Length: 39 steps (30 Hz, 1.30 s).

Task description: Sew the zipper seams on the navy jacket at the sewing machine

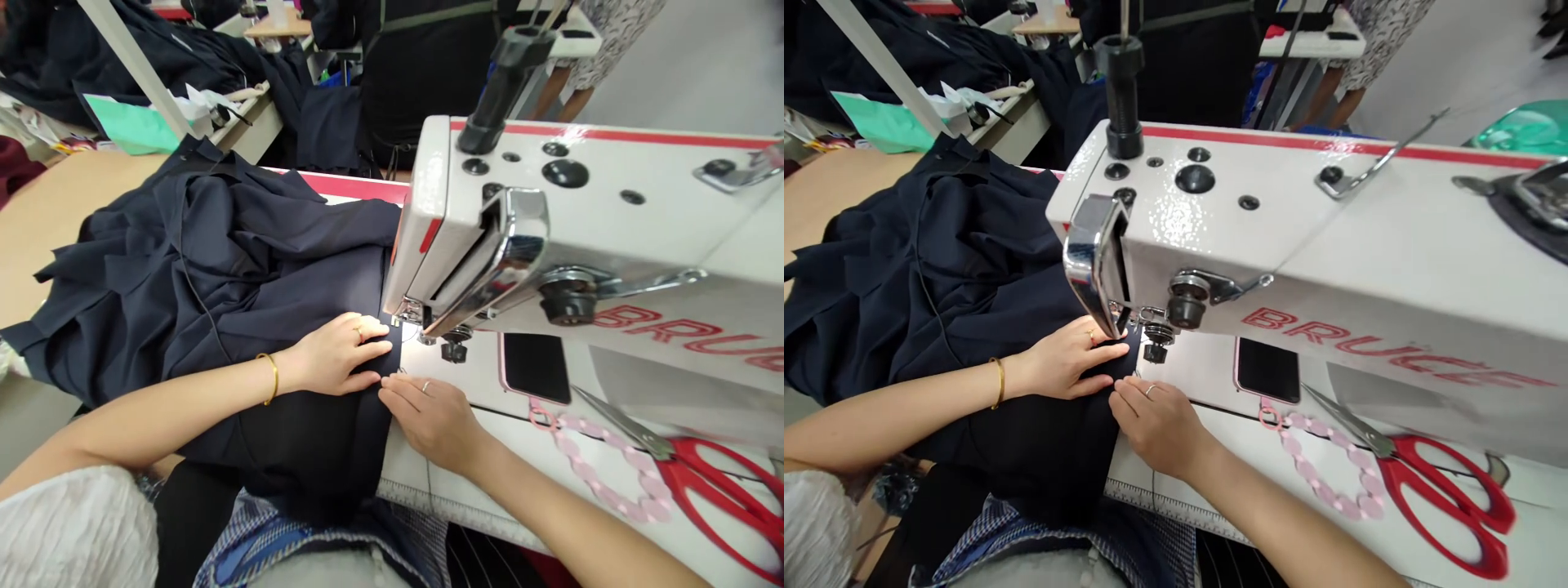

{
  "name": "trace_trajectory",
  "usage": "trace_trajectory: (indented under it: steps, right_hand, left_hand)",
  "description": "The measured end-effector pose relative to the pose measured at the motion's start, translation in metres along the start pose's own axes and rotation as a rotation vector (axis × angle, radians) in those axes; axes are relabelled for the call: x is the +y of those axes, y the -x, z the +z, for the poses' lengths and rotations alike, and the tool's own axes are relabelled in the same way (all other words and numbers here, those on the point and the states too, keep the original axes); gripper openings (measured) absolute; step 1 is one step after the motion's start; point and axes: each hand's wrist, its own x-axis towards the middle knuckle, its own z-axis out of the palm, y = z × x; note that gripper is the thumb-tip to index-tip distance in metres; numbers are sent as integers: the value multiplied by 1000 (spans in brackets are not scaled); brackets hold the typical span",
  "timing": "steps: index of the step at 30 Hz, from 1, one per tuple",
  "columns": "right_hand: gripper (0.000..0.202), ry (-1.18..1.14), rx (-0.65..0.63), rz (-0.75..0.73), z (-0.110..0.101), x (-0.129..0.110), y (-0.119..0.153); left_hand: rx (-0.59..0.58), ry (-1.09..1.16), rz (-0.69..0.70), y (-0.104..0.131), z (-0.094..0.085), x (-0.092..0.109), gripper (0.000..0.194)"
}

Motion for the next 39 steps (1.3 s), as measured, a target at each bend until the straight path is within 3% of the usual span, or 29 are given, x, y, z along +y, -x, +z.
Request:
trace_trajectory:
  steps: [6, 13, 19, 24, 32, 39]
  right_hand:
    - [24, 44, 27, 44, 3, 14, -8]
    - [21, 103, 24, 98, 4, 7, -3]
    - [21, 73, 66, 79, 7, 8, 0]
    - [20, 53, 58, 41, 6, 6, -1]
    - [23, 50, 24, 67, 5, 10, -7]
    - [18, 59, -36, 220, 7, 24, -10]
  left_hand:
    - [6, 12, -4, -14, -3, -20, 32]
    - [72, 190, -106, -16, -1, -31, 21]
    - [201, 182, 6, -9, -1, -28, 21]
    - [115, 111, 193, -9, 0, -23, 25]
    - [109, 36, 126, -13, 2, -25, 27]
    - [78, -36, 125, -27, 0, -43, 23]
